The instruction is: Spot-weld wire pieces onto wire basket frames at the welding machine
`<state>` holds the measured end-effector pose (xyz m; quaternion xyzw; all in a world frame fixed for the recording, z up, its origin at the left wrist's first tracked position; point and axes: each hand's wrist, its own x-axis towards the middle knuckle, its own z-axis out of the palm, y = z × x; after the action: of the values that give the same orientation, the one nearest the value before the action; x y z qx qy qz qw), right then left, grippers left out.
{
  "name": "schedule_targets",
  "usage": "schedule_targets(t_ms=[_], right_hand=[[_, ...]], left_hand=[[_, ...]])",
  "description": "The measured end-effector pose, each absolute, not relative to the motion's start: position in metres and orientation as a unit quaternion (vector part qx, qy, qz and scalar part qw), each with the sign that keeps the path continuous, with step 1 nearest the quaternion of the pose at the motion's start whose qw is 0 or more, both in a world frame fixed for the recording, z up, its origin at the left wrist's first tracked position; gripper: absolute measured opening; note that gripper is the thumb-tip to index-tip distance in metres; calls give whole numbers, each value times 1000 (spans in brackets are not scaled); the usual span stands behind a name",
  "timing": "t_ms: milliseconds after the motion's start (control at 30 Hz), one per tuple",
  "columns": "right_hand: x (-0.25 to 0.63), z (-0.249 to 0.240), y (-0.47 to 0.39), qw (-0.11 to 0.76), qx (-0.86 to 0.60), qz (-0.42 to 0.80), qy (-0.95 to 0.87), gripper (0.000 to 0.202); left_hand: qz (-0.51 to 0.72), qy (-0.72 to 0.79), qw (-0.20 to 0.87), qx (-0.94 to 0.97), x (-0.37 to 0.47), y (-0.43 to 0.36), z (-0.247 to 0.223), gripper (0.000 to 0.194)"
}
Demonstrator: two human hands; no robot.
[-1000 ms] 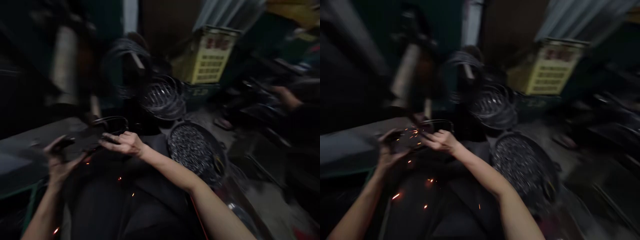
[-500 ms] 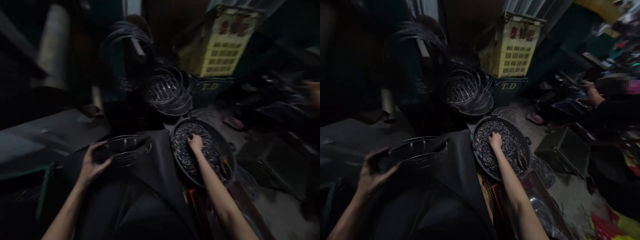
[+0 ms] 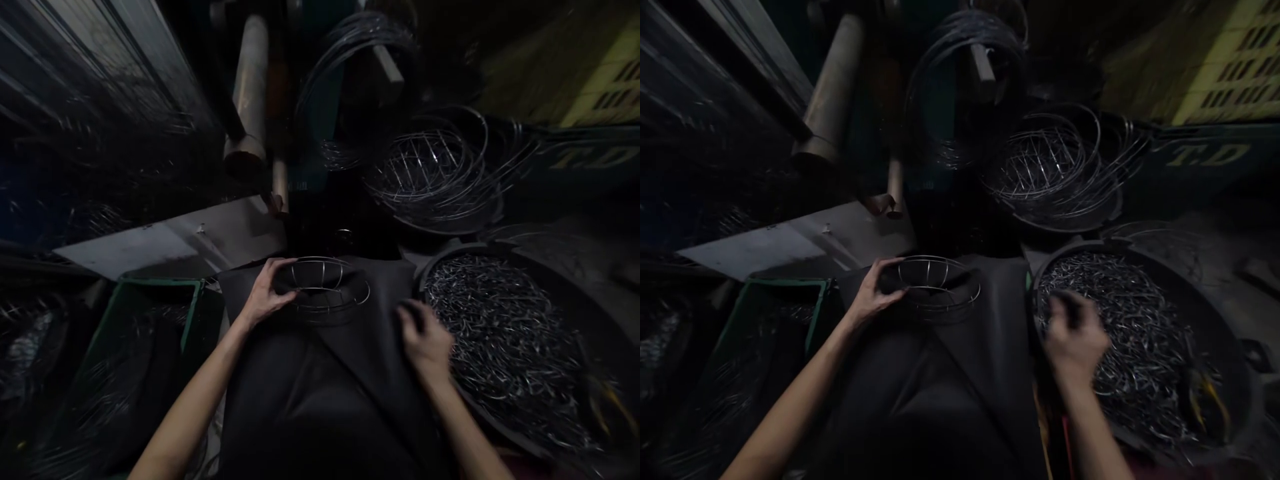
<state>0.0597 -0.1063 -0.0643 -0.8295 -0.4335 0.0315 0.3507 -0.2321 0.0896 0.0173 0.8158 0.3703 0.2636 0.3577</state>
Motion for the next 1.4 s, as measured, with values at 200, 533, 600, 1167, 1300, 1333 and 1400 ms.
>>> schedule_targets(t_ms=[200,533,600,1167,1300,1333,1400], right_hand=[[27,-33,-89,391,-770,81,-497,36],[9,36,7,354,-584,115,-722,28],[0,48,21,298,-563,66,-768,30],[28,56,54,253,-313,-230,-886,28],[33,53,59,252,-306,-219,-892,33],[34,54,60,251,-306,-217,-892,33],[36,55,62,248,-303,-218,-894,33]], left_hand=[[317,358,348,806,-212,84,27,51],[257,347,229,873,-198,92,47,50],[254,353,227,871,-198,91,48,51],[322,384,275,821,-190,97,40,53],[330,382,271,819,-188,101,39,54],[333,382,271,818,-187,101,39,54],[337,383,267,817,-185,102,39,54]])
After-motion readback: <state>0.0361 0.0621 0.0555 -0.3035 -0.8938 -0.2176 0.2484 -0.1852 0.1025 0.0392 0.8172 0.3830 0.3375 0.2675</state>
